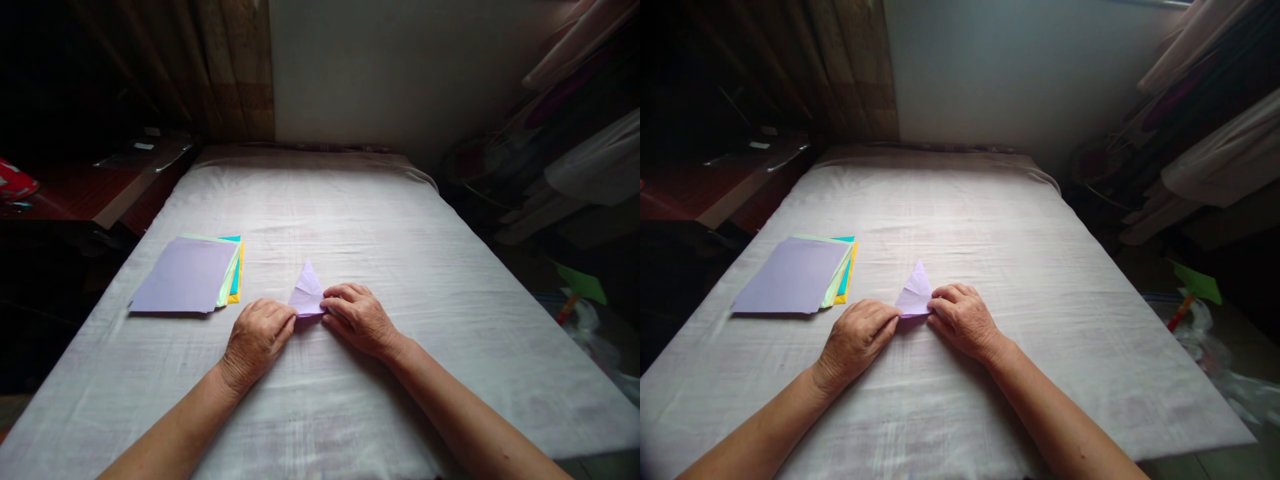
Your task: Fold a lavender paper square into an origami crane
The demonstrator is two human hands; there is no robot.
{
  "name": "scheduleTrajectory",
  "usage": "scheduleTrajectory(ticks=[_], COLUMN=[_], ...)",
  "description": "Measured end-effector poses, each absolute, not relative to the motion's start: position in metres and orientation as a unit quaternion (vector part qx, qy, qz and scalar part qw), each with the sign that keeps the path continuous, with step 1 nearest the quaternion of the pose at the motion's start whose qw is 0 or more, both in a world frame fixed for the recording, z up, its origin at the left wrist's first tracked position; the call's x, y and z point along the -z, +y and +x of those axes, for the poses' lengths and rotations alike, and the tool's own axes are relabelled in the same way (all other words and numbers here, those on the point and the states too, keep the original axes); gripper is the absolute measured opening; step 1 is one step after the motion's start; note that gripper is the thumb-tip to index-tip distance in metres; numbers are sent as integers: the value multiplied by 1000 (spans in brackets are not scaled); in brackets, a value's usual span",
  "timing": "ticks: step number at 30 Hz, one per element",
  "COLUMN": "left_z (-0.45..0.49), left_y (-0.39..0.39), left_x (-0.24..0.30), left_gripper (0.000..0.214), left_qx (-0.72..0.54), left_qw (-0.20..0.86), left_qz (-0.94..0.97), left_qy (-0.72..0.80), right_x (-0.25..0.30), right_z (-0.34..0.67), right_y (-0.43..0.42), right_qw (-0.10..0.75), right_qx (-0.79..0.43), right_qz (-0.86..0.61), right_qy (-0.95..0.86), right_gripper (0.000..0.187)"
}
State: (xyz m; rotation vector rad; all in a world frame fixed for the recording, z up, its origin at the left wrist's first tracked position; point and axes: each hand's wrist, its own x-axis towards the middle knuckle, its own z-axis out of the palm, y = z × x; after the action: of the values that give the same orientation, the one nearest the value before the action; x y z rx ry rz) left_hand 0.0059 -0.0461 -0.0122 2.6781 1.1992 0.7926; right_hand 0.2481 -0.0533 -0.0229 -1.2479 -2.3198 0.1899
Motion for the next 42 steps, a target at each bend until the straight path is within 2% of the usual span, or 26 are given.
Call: scheduleTrajectory(ticks=[7, 16, 24, 31, 42], left_z=[8, 14, 16, 18, 14], left_y=[-45, -41, -42, -45, -49], left_x=[15, 18, 17, 15, 17], left_gripper=[18, 22, 30, 29, 41], left_qx=[-270, -236, -218, -210, -154], left_qw=[33, -19, -19, -14, 7], left_qz=[861, 854, 865, 896, 908], left_qy=[430, 464, 452, 390, 391], right_x=[18, 15, 19, 21, 21], right_z=[236, 220, 216, 214, 211], right_y=[-44, -45, -46, -47, -48], right_qw=[241, 228, 242, 232, 243], right_qx=[-70, -62, -45, -35, -49], right_qz=[-501, -582, -597, -605, -615], right_qy=[-828, -778, -763, -761, -748], right_gripper=[21, 15, 13, 12, 15])
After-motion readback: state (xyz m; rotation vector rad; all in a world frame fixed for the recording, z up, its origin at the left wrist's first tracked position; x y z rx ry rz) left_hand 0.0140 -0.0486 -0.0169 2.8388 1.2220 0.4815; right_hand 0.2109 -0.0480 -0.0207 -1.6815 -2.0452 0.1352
